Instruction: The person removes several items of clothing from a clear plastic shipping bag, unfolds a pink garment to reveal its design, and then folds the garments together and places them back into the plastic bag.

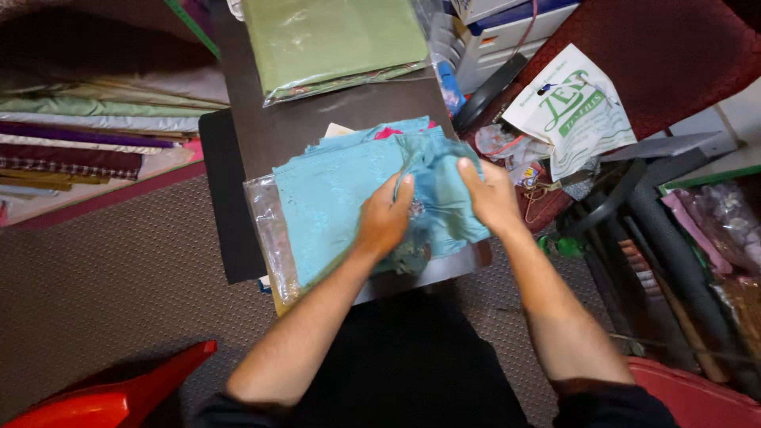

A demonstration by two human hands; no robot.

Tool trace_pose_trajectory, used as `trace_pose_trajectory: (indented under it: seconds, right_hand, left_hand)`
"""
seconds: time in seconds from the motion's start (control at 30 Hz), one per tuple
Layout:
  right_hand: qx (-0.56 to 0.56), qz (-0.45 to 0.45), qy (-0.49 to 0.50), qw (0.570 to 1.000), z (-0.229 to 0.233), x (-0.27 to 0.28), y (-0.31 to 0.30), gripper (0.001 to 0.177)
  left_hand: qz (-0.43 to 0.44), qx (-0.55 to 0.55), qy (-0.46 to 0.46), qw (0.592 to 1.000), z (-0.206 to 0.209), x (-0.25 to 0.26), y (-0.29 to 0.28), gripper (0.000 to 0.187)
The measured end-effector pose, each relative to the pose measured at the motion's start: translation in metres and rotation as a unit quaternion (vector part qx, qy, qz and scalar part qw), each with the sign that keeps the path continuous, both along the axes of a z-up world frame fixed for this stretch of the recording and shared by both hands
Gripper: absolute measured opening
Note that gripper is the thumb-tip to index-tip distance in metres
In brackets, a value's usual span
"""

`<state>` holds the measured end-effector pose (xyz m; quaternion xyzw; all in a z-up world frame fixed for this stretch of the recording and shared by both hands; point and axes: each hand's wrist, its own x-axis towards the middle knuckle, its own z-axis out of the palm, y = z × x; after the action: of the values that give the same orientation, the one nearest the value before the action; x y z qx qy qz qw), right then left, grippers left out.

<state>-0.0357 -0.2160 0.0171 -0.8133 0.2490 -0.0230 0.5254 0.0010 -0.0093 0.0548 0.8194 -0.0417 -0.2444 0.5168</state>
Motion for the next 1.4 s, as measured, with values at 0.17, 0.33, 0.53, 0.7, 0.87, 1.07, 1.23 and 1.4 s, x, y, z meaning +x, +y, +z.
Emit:
trace_pose_trajectory:
  seconds: [0.17, 0.33, 0.53, 0.7, 0.87, 1.07, 1.23, 1.4]
  right_hand:
    - [-0.070, 0.104, 0.007, 0.992, 0.061, 0.005, 0.070, 0.028]
    - [0.020, 0.215, -0.012, 0.976, 0.044, -0.017, 0.116, 0.031]
    - [0.006, 0.202, -0.002, 0.979, 0.020, -0.046, 0.089, 0.033]
    - [-0.267, 0.048, -0.021, 0.962, -0.043, -0.046, 0.056, 0.061]
    - [-0.130, -0.004, 0.073, 0.989, -0.069, -0.030, 0.041, 0.069]
    - [-0.092, 0.032, 0.133, 0.986, -0.045, -0.018, 0.066, 0.067]
    - [-0.094, 0.057, 0.175, 0.978, -0.069, -0.012, 0.074, 0.067]
    - [-0.108, 0.031, 0.135, 0.985, -0.089, -0.015, 0.069, 0.064]
  left_hand:
    - [0.008, -0.041, 0.055, 0.998, 0.022, -0.010, -0.004, 0.068]
    - [0.091, -0.101, -0.016, 0.991, -0.023, -0.004, 0.075, 0.038]
    - [0.149, 0.118, -0.105, 0.976, -0.023, 0.041, 0.286, 0.031]
    - [0.131, 0.362, -0.160, 0.909, 0.000, 0.055, 0.414, 0.026]
    - [0.165, 0.415, -0.082, 0.891, -0.022, 0.046, 0.445, 0.026]
    - [0.263, 0.449, -0.028, 0.854, -0.049, 0.040, 0.447, 0.026]
    - [0.303, 0.394, -0.121, 0.859, -0.058, 0.038, 0.380, 0.052]
    - [0.160, 0.184, -0.155, 0.957, -0.108, 0.031, 0.246, 0.050]
